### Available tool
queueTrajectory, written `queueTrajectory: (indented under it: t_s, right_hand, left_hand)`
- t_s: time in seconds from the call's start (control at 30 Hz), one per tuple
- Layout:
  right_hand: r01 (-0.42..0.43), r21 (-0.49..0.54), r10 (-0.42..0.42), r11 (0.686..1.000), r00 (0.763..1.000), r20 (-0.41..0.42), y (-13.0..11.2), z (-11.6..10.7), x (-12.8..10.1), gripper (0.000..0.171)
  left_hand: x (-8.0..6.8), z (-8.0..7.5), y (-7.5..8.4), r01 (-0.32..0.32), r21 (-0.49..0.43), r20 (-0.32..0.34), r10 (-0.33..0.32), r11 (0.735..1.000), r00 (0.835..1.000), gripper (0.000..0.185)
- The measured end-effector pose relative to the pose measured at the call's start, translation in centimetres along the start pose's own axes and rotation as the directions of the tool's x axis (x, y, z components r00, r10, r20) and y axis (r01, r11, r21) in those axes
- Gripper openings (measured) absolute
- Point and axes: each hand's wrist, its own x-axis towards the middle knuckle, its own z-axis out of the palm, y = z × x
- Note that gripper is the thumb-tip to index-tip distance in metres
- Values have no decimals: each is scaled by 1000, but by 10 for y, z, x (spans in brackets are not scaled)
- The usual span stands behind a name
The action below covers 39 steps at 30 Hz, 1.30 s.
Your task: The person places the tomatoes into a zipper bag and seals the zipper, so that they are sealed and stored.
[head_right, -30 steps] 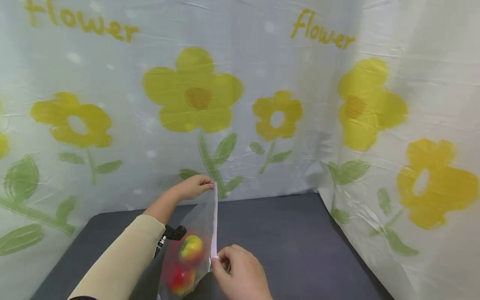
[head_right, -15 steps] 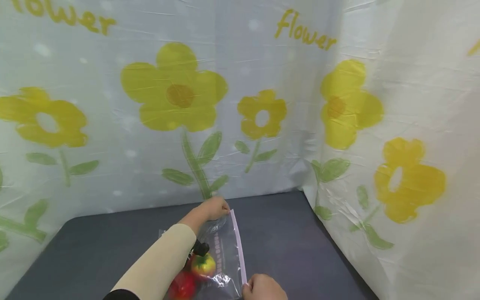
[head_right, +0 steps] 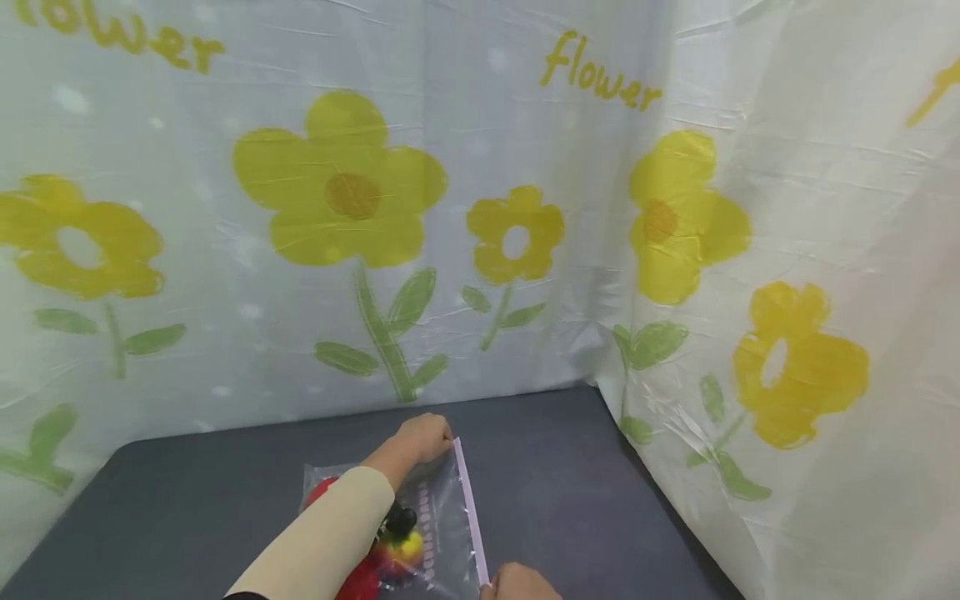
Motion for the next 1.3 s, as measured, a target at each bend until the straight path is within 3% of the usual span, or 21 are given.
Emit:
queueTrajectory:
  t_s: [0.1,0.23,0.33,0.43,0.6,0.67,0.73,0.87,0.93,1.17,1.3]
  right_hand:
    - [-15,-21,14,1000,1000,-3,1,-8,6,29]
    - [7,-49,-10,999,999,-52,3,-26,14,25]
    - [92,-54,-98,994,987,-129,5,-50,19,28]
    - [155,-48,-161,987,975,-152,6,-76,26,32]
    - [172,-40,-175,984,980,-90,12,-95,31,34]
    - [180,-56,-183,982,980,-71,15,-95,31,30]
    - [189,-66,-192,980,981,-40,14,-96,31,28]
    - [219,-54,-218,974,976,26,7,-109,39,30]
    - [230,-43,-228,972,973,42,3,-117,44,32]
    - [225,16,-226,974,972,67,9,-123,53,35]
    - [222,46,-226,974,969,102,19,-121,52,31]
  left_hand:
    - [-7,-15,-4,10,-32,14,-10,999,1000,29]
    - [-27,-53,-8,6,-83,-22,-8,997,1000,14]
    - [-56,-81,-7,3,-105,-101,-14,994,995,25]
    - [-95,-93,4,-7,-92,-201,-12,996,980,27]
    - [-158,-81,37,-100,-38,-313,83,994,946,28]
    - [-175,-72,44,-130,-18,-338,116,991,934,28]
    - [-185,-64,43,-114,-12,-370,101,993,924,27]
    - [-192,-49,32,-20,-84,-424,-18,996,905,23]
    - [-192,-43,27,0,-109,-441,-48,994,896,24]
    - [-193,-34,30,-8,-137,-526,-66,991,848,22]
    - [-192,-31,35,-31,-141,-516,-47,990,855,22]
